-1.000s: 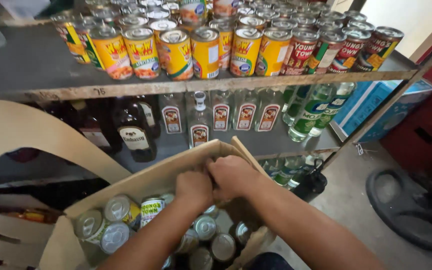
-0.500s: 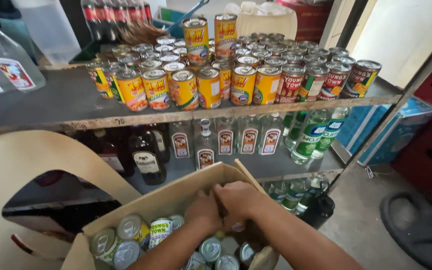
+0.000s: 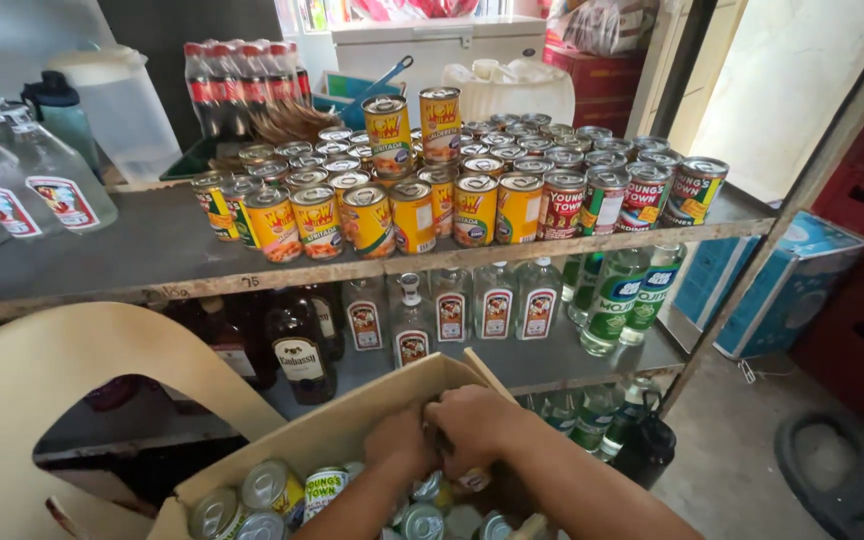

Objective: Organizing various canned goods on a store shelf and transferring some into a cardboard box.

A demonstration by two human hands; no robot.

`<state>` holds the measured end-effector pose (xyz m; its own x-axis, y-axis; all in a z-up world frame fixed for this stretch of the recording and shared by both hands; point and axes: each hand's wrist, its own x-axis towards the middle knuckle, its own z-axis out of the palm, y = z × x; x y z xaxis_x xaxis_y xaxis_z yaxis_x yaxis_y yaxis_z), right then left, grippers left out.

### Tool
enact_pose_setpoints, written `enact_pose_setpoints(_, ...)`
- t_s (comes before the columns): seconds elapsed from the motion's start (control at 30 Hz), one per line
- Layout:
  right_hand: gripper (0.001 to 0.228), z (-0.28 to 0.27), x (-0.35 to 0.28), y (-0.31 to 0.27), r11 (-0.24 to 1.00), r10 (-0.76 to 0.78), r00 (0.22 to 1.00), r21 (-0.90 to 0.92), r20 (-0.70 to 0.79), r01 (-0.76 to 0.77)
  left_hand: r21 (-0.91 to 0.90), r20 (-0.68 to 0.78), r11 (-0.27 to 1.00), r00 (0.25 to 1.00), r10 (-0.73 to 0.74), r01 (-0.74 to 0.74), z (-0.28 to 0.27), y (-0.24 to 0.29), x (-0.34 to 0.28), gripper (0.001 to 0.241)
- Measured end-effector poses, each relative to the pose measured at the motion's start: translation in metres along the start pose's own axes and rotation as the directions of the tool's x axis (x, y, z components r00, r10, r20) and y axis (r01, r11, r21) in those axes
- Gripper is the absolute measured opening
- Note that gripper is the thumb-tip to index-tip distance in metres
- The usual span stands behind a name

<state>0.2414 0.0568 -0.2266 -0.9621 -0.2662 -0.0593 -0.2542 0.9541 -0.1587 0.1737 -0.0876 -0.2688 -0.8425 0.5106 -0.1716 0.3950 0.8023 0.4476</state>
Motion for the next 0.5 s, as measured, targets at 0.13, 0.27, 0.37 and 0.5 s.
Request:
enact_pose_setpoints(0.13,0.044,-0.012,-0.008,0.007,0.997,-0.074,0.992,0.001,-0.103,0.074,-0.02,-0.046,0.999,0.999,0.029,-0.03,-0.025,0.005,-0.024,0.073)
enact_pose_setpoints(0.27,0.049,-0.054,-0.021,0.008,0.948,-0.162,0.96,0.235,-0.229,0.216,-0.149,-0.237,0.972,0.961,0.141,-0.179,-0.012,-0.026,0.0,0.071)
enact_pose_setpoints(0.37,0.053,-0.083,-0.026,0.016,0.881,-0.149,0.93,0.383,-0.335,0.279,-0.332,-0.374,0.881,0.904,0.205,-0.337,-0.031,-0.031,0.008,0.059)
enact_pose_setpoints(0.5,0.05,-0.137,-0.028,0.005,0.795,-0.02,0.89,0.532,-0.456,0.291,-0.549,-0.488,0.627,0.821,0.296,-0.553,-0.085,-0.025,0.024,0.052)
